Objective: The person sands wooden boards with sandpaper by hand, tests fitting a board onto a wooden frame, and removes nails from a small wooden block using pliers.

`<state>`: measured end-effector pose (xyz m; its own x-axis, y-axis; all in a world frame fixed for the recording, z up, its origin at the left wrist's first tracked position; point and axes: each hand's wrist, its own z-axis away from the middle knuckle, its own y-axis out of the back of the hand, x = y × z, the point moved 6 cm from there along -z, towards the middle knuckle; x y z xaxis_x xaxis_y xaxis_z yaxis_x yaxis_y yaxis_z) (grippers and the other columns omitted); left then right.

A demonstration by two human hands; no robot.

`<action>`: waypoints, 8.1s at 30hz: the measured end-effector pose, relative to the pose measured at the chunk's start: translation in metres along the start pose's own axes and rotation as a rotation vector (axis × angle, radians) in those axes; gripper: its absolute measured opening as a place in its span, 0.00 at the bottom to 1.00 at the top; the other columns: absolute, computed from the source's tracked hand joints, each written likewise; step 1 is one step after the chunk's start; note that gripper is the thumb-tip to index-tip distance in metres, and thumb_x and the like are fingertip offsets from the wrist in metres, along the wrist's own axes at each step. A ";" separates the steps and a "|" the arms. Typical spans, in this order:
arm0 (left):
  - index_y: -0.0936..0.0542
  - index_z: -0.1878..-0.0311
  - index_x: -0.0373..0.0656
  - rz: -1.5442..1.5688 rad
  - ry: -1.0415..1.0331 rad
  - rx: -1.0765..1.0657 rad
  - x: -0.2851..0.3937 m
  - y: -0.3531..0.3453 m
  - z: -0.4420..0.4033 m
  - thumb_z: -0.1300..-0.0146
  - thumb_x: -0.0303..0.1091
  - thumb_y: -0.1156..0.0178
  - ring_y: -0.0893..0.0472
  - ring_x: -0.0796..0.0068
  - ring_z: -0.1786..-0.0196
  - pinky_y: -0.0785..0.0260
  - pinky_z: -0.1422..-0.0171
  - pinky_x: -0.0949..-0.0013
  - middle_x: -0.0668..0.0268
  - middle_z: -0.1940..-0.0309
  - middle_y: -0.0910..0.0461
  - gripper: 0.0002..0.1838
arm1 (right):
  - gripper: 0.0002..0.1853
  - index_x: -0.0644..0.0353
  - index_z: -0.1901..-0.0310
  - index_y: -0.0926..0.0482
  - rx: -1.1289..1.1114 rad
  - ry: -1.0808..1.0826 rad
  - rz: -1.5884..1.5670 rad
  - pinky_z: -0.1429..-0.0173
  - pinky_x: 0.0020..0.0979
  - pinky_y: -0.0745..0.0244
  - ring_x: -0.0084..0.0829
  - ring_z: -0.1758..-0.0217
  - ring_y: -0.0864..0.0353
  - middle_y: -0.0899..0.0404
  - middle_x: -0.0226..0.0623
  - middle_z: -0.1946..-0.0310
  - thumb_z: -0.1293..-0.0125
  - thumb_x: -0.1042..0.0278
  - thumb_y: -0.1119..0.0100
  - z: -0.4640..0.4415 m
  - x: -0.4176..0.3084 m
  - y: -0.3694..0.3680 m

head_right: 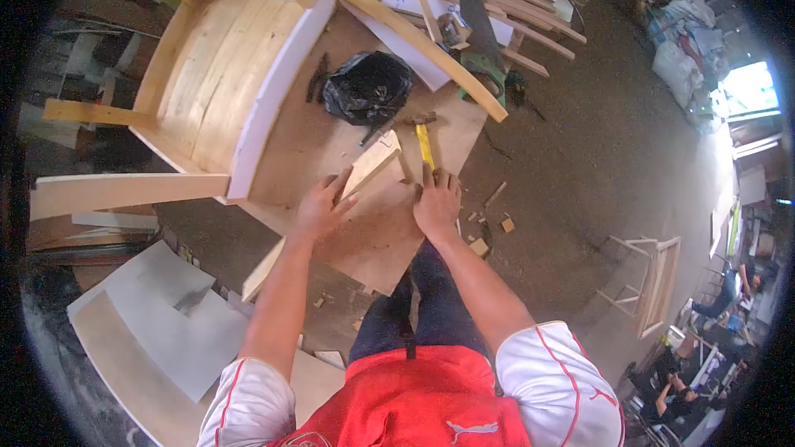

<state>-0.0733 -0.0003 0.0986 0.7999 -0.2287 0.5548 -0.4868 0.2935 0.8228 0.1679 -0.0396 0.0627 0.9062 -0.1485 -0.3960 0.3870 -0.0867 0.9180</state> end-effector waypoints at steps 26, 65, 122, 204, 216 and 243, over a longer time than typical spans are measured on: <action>0.16 0.45 0.36 1.123 0.080 -0.249 -0.040 0.187 0.270 0.24 0.56 0.47 0.18 0.74 0.55 0.26 0.45 0.66 0.65 0.55 0.14 0.29 | 0.29 0.53 0.42 0.18 0.046 0.665 -0.632 0.44 0.38 0.23 0.39 0.50 0.17 0.16 0.35 0.52 0.46 0.55 0.23 0.120 -0.330 0.203; 0.20 0.34 0.56 -0.396 -0.560 0.606 -0.236 0.544 0.248 0.49 0.68 0.32 0.32 0.54 0.29 0.41 0.24 0.49 0.60 0.32 0.30 0.41 | 0.44 0.58 0.38 0.24 0.395 0.685 0.019 0.35 0.45 0.33 0.43 0.42 0.24 0.23 0.40 0.48 0.64 0.62 0.19 0.093 -0.680 0.119; 0.36 0.28 0.31 0.937 -0.002 0.503 -0.713 0.626 -0.020 0.23 0.37 0.42 0.25 0.67 0.39 0.32 0.33 0.64 0.56 0.37 0.29 0.28 | 0.41 0.52 0.37 0.25 0.563 -0.104 0.740 0.23 0.55 0.39 0.48 0.35 0.28 0.25 0.42 0.43 0.60 0.73 0.27 0.089 -0.792 0.083; 0.29 0.32 0.33 0.624 -0.383 -0.553 -0.257 0.276 0.121 0.20 0.41 0.51 0.16 0.53 0.48 0.26 0.45 0.57 0.44 0.48 0.19 0.23 | 0.25 0.59 0.39 0.24 0.323 -0.076 -0.312 0.47 0.45 0.19 0.49 0.47 0.16 0.19 0.48 0.47 0.41 0.73 0.36 0.092 -0.532 -0.078; 0.32 0.28 0.36 0.612 -0.309 -0.348 -0.107 0.085 0.007 0.22 0.43 0.47 0.23 0.47 0.37 0.32 0.32 0.55 0.42 0.37 0.26 0.27 | 0.25 0.57 0.42 0.24 0.384 -0.153 -0.213 0.49 0.45 0.19 0.48 0.49 0.17 0.19 0.44 0.50 0.42 0.67 0.31 0.042 -0.273 -0.007; 0.42 0.20 0.56 0.231 -0.045 -0.214 -0.039 -0.017 -0.150 0.31 0.54 0.39 0.41 0.35 0.22 0.40 0.23 0.47 0.35 0.26 0.40 0.40 | 0.18 0.54 0.43 0.23 -0.047 -0.198 0.019 0.35 0.48 0.29 0.48 0.39 0.23 0.20 0.46 0.49 0.34 0.62 0.44 -0.108 -0.090 -0.068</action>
<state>-0.0439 0.1429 0.0448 0.6583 -0.1724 0.7327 -0.5650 0.5300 0.6323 0.0787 0.0856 0.0380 0.8640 -0.3409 -0.3706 0.3817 -0.0366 0.9236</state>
